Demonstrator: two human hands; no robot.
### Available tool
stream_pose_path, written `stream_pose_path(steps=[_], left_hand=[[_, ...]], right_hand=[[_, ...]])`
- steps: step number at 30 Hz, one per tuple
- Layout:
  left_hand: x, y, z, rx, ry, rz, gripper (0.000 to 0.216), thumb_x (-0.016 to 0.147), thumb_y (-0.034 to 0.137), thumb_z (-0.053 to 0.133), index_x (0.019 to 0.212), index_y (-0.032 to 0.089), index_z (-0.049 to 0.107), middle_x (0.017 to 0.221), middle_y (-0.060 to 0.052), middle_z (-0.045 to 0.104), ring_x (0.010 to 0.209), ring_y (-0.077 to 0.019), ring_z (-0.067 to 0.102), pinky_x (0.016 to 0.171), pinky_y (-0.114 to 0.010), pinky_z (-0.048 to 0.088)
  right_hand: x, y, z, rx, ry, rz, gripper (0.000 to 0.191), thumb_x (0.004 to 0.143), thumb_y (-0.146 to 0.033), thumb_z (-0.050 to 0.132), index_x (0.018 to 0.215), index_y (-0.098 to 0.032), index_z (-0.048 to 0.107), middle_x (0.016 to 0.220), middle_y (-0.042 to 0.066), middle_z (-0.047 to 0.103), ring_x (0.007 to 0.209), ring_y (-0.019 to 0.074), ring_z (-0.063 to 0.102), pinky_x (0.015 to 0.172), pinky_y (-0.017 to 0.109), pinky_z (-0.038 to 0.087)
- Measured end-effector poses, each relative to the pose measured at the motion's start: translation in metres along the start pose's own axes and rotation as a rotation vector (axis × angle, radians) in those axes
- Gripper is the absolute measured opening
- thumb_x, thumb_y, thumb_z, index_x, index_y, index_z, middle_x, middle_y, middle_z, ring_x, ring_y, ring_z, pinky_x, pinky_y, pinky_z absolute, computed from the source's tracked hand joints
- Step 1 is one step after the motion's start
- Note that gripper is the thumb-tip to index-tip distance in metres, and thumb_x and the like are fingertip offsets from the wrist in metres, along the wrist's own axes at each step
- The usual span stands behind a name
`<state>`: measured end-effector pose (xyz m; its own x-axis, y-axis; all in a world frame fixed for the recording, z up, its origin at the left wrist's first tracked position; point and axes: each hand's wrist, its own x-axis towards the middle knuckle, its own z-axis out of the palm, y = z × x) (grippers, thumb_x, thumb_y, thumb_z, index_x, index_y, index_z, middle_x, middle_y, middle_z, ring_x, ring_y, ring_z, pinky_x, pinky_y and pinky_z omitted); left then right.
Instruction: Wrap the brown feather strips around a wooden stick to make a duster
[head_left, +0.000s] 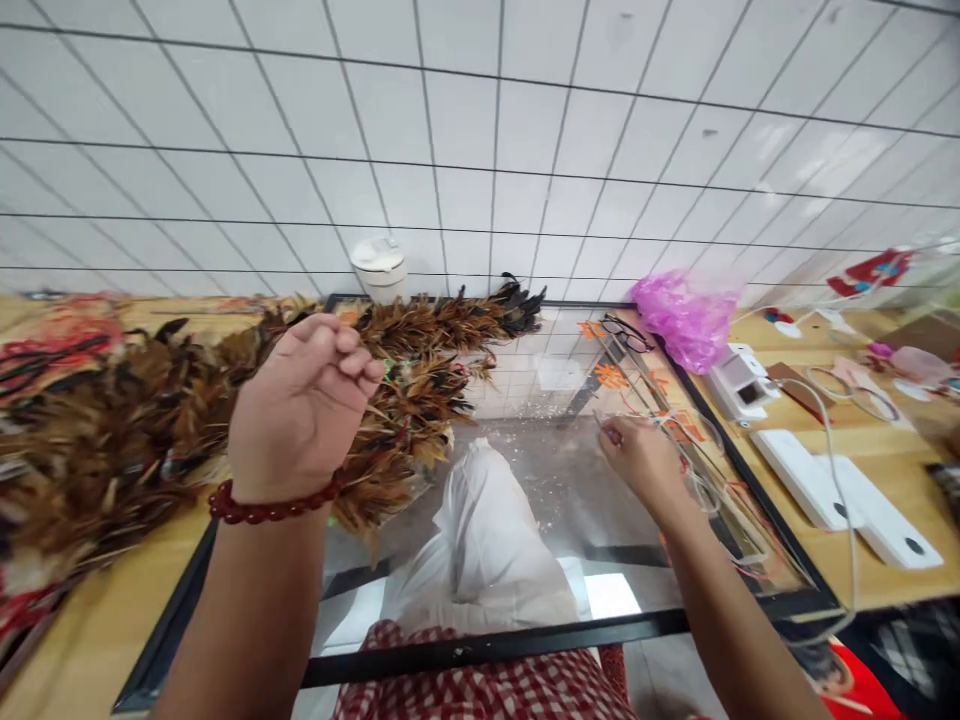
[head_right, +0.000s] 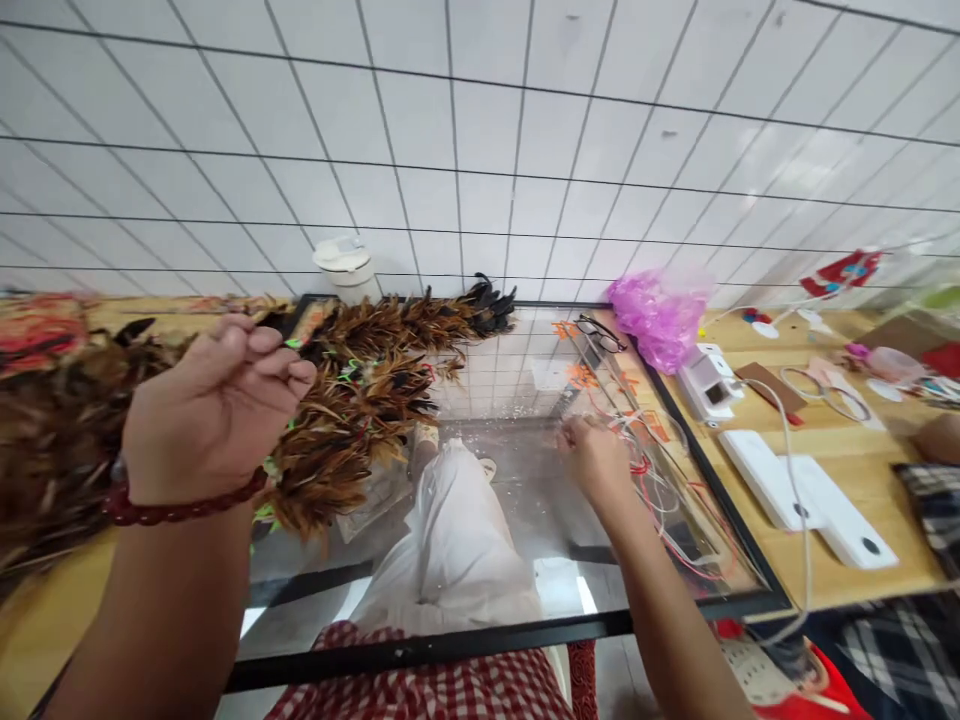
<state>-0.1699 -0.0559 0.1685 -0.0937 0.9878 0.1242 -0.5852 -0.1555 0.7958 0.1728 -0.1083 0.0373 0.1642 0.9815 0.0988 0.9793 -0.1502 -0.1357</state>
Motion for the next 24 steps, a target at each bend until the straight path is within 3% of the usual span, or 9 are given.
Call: stream_pose_path(steps=[4,7,10,12,15,19,24], left_hand=[[-0.002,0.015,-0.054,1.125,-0.106,0.409,0.009,0.072,0.019,0.069,0.079,0.022,0.072,0.08,-0.003,0.067,0.076,-0.0169,0.059,0.076,-0.027,0.045],[-0.006,0.033,-0.105,1.691,-0.164,0.392,0.012,0.076,0.023,0.061,0.077,0.025,0.072,0.084,-0.004,0.069,0.081,-0.0225,0.061,0.079,-0.031,0.044],[-0.022,0.043,-0.14,1.885,-0.239,0.228,0.019,0.08,0.026,0.052,0.08,0.024,0.071,0.088,-0.005,0.07,0.081,-0.0234,0.063,0.074,-0.031,0.045],[-0.035,0.04,-0.15,1.936,-0.345,0.125,0.021,0.08,0.027,0.05,0.082,0.023,0.071,0.091,-0.006,0.07,0.084,-0.0231,0.064,0.075,-0.031,0.046],[-0.051,0.019,-0.149,1.988,-0.464,0.009,0.023,0.08,0.029,0.051,0.091,0.022,0.07,0.096,-0.008,0.069,0.091,-0.0236,0.064,0.079,-0.032,0.046],[-0.051,-0.01,-0.142,2.063,-0.422,-0.101,0.024,0.084,0.033,0.048,0.093,0.022,0.068,0.098,-0.007,0.067,0.094,-0.0231,0.064,0.078,-0.03,0.047],[-0.045,-0.008,-0.135,2.179,-0.387,-0.159,0.028,0.086,0.033,0.046,0.095,0.02,0.068,0.1,-0.01,0.068,0.094,-0.028,0.065,0.072,-0.034,0.048]], right_hand=[[-0.01,-0.037,0.008,0.228,-0.074,-0.287,0.021,0.087,-0.032,0.051,0.088,-0.022,0.07,0.091,0.003,0.067,0.073,0.0149,0.062,0.061,0.025,0.037],[-0.014,-0.058,0.017,0.302,-0.152,-0.367,0.021,0.087,-0.031,0.051,0.088,-0.023,0.07,0.092,0.003,0.066,0.064,0.0123,0.058,0.058,0.025,0.037],[-0.015,-0.062,0.025,0.374,-0.167,-0.389,0.022,0.089,-0.032,0.05,0.089,-0.022,0.07,0.091,0.003,0.066,0.061,0.0121,0.057,0.06,0.025,0.039],[-0.015,-0.059,0.029,0.442,-0.155,-0.39,0.023,0.089,-0.032,0.049,0.087,-0.021,0.069,0.088,0.003,0.066,0.061,0.0125,0.057,0.061,0.026,0.041],[-0.015,-0.054,0.033,0.528,-0.13,-0.384,0.022,0.089,-0.031,0.05,0.084,-0.02,0.069,0.083,0.003,0.066,0.06,0.0127,0.056,0.06,0.026,0.041],[-0.015,-0.052,0.035,0.571,-0.097,-0.368,0.02,0.088,-0.03,0.052,0.082,-0.019,0.068,0.078,0.003,0.064,0.059,0.0133,0.055,0.059,0.026,0.041],[-0.019,-0.047,0.03,0.568,-0.088,-0.348,0.017,0.087,-0.028,0.053,0.085,-0.019,0.068,0.083,0.005,0.065,0.059,0.0134,0.055,0.058,0.026,0.042]])
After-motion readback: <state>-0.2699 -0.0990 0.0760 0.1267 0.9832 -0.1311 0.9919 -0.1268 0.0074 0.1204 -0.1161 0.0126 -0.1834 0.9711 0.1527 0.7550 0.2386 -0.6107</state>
